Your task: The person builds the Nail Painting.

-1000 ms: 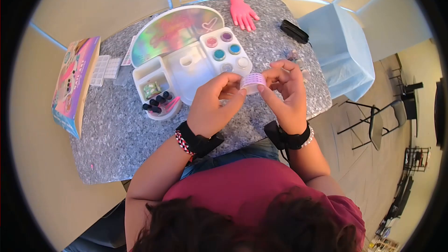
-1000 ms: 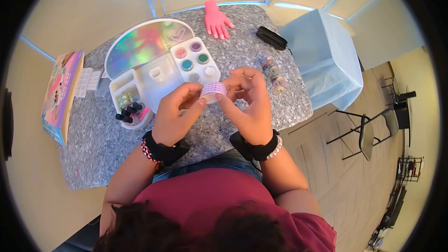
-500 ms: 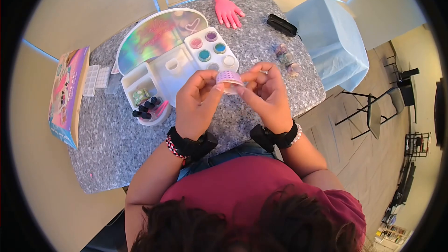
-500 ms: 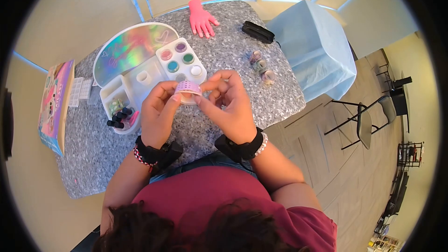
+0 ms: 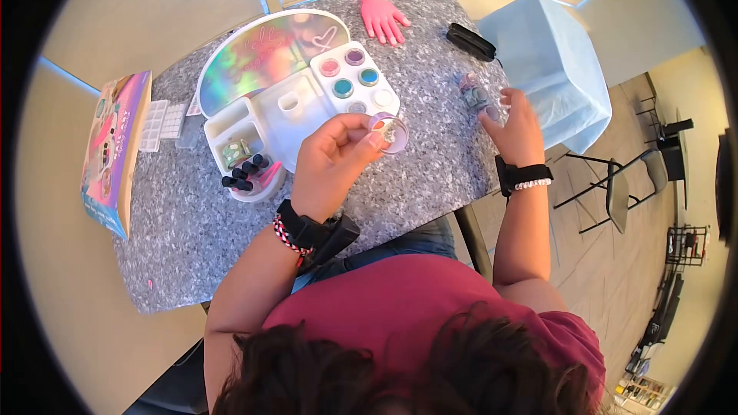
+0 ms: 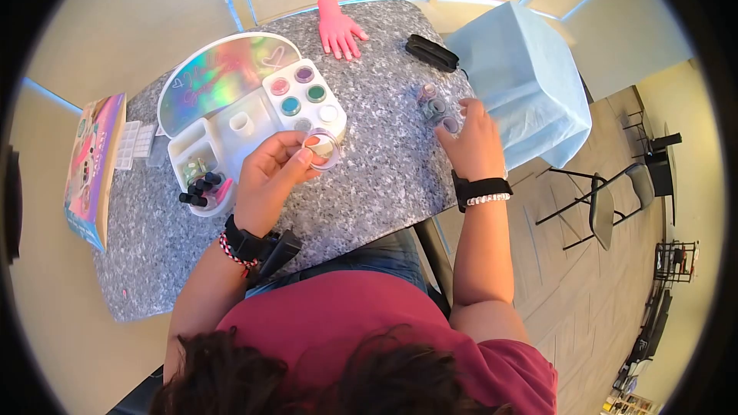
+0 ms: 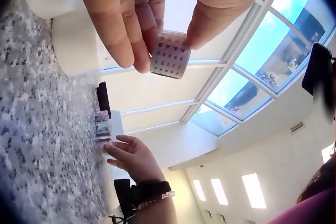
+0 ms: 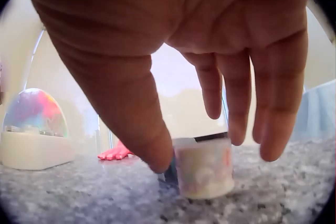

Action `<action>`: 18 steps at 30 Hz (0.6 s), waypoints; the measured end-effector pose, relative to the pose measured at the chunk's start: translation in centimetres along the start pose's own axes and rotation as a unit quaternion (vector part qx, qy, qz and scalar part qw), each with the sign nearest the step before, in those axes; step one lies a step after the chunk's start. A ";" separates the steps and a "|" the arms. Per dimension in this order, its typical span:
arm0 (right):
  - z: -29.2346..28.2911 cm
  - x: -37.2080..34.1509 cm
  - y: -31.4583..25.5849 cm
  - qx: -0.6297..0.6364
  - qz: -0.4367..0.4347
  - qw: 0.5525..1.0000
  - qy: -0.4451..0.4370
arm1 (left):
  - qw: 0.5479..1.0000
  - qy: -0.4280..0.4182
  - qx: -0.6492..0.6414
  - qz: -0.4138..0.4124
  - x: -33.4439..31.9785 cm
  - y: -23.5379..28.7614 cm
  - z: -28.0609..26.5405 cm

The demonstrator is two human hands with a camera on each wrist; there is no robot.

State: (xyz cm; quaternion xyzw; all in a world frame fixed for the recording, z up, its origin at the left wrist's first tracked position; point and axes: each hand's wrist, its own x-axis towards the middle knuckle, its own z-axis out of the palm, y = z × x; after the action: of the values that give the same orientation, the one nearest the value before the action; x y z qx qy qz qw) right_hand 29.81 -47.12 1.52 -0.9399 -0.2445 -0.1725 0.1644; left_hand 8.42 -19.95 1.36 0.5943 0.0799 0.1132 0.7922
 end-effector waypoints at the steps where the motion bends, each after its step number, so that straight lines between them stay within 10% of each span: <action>1: 0.8 0.0 0.8 0.059 0.026 0.998 -0.026 | 1.000 -0.001 -0.007 -0.011 0.1 -0.2 -0.1; 10: -4.6 -1.7 -6.5 0.303 0.025 0.951 -0.058 | 0.998 0.024 0.006 -0.050 0.1 0.0 -0.1; 12: -5.8 -2.8 -9.5 0.478 -0.038 0.868 -0.129 | 0.998 0.026 0.020 -0.046 0.0 0.0 0.3; 18: -4.1 -3.7 -13.7 0.350 -0.284 0.893 0.010 | 0.999 0.035 0.009 -0.033 -0.3 -0.2 0.4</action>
State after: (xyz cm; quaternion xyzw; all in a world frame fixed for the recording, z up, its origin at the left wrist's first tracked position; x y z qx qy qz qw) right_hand 18.72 -38.93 6.74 -0.7104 -0.5439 -0.1248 0.4289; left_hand 8.27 -20.45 1.30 0.5939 0.1285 0.1071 0.7870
